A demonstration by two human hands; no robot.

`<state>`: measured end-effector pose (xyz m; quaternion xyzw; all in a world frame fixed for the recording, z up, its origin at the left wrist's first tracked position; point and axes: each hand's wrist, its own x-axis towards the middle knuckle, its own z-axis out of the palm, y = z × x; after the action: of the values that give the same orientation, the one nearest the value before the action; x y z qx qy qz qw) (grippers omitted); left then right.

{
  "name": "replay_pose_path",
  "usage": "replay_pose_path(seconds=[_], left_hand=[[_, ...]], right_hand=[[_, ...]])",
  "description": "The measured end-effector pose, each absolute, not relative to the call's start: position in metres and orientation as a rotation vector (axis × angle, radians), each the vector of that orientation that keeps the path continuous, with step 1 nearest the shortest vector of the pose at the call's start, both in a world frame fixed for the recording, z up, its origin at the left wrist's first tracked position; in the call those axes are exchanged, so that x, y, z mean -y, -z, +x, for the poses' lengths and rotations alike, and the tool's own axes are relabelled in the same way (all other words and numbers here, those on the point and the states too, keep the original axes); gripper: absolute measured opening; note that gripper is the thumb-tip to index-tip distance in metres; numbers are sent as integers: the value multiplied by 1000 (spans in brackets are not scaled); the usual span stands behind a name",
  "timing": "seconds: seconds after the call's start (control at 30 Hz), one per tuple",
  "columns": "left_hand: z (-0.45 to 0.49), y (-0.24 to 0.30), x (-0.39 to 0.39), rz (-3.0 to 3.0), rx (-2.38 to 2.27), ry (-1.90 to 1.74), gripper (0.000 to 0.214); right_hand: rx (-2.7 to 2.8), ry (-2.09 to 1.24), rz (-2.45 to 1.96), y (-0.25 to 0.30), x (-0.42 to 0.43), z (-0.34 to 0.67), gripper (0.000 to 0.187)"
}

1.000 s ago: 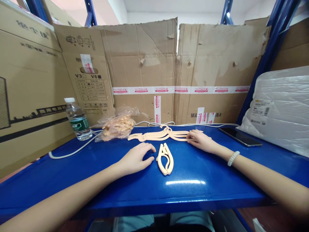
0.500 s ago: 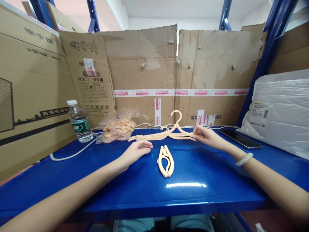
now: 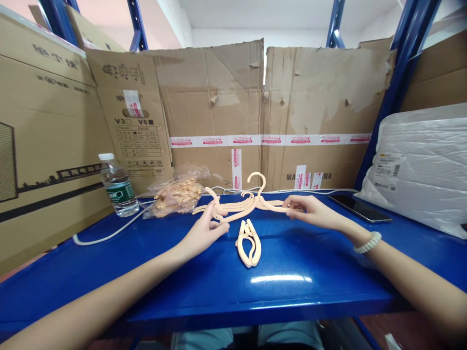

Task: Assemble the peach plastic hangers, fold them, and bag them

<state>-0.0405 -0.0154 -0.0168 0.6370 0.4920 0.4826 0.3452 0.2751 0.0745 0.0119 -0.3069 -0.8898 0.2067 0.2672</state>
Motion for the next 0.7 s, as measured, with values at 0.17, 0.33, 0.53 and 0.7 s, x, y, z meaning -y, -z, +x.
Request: replay_pose_path(seconds=[0.17,0.33,0.53,0.7], left_hand=[[-44,13,21,2131,-1328,-1049,47],[-49,14,16,2092,-1338,-1054,38],[-47,15,11,1716,-1220,-1079,41],[-45,12,12,1583,-1144,-1113,49]], right_hand=[[2461,-555,-788,-12,-63,264,17],[2596,48,-700,-8,-63,261,15],[2470,861,-1098,-3,-47,251,23],[2374,1029,-1092,0,-36,244,29]])
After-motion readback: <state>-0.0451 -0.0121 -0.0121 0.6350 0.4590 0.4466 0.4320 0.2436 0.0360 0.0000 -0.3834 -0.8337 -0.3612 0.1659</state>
